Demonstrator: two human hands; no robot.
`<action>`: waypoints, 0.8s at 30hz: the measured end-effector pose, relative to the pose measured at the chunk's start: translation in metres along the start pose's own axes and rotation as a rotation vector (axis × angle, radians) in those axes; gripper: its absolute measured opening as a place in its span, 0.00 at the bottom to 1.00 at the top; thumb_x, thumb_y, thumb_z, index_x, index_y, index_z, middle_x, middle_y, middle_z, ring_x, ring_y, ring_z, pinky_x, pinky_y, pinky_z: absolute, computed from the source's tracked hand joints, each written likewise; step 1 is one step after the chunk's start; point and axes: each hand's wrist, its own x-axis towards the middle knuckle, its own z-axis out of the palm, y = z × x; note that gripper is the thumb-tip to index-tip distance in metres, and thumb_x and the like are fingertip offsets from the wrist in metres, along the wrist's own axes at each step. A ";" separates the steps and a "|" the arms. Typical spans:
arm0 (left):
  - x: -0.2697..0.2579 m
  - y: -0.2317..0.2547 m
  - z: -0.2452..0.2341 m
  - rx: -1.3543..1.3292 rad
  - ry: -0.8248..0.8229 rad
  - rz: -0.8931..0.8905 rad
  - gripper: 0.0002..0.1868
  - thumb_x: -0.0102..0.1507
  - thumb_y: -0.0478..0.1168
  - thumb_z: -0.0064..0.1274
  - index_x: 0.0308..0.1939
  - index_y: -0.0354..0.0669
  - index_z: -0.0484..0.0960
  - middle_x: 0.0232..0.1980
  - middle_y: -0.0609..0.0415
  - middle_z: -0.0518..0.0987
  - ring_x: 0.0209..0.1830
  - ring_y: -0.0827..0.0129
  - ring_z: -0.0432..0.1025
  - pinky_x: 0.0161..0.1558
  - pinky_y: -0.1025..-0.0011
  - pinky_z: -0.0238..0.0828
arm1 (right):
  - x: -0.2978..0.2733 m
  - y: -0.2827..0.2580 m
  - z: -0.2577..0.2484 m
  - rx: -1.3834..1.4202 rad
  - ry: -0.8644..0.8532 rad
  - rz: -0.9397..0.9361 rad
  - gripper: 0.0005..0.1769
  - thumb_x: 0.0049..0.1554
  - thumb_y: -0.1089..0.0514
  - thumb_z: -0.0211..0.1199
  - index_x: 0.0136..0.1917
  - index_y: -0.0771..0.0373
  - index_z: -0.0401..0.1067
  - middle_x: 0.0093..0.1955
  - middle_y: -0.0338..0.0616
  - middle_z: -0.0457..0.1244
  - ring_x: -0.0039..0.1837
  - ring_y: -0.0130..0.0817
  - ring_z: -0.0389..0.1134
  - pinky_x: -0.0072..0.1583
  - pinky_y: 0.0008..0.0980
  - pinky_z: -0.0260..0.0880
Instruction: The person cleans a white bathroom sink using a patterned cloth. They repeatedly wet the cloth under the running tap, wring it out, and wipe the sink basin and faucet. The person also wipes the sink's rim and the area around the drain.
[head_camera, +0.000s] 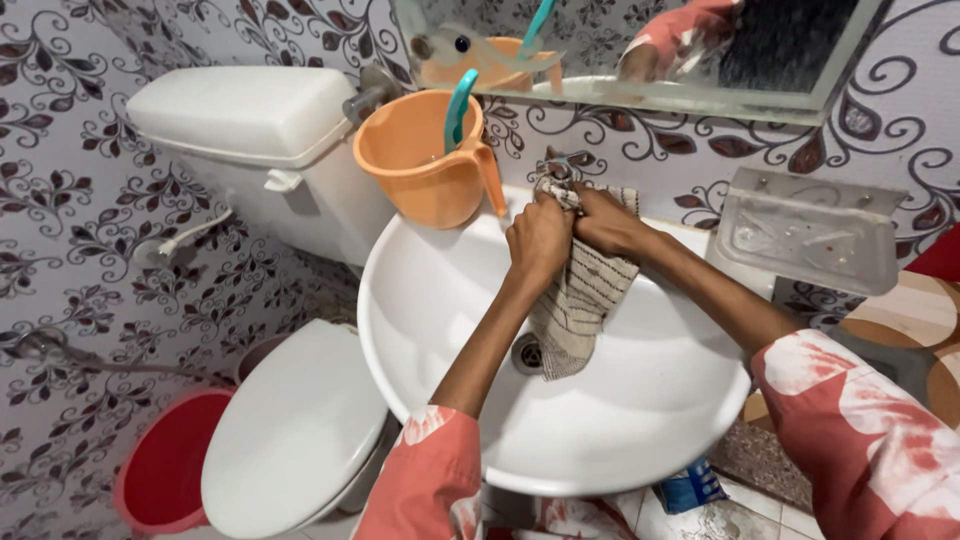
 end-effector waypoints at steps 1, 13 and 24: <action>-0.003 -0.001 0.001 0.010 0.025 0.016 0.22 0.64 0.46 0.53 0.49 0.25 0.75 0.40 0.32 0.83 0.43 0.39 0.78 0.46 0.46 0.74 | -0.005 -0.005 0.004 -0.021 0.001 0.067 0.28 0.51 0.59 0.57 0.63 0.75 0.63 0.48 0.68 0.68 0.50 0.55 0.72 0.53 0.49 0.70; -0.044 0.008 -0.001 0.783 0.381 0.224 0.03 0.65 0.35 0.50 0.37 0.44 0.73 0.31 0.57 0.78 0.25 0.72 0.79 0.23 0.77 0.74 | -0.029 -0.022 0.023 -0.447 0.084 0.123 0.31 0.53 0.63 0.61 0.66 0.80 0.58 0.44 0.72 0.68 0.49 0.65 0.72 0.53 0.55 0.74; -0.007 -0.014 0.014 0.142 0.055 0.070 0.14 0.62 0.37 0.55 0.47 0.30 0.75 0.38 0.34 0.84 0.39 0.44 0.81 0.42 0.52 0.77 | -0.001 0.025 0.019 0.138 0.194 -0.384 0.30 0.45 0.67 0.64 0.61 0.79 0.65 0.48 0.63 0.68 0.48 0.51 0.69 0.49 0.52 0.70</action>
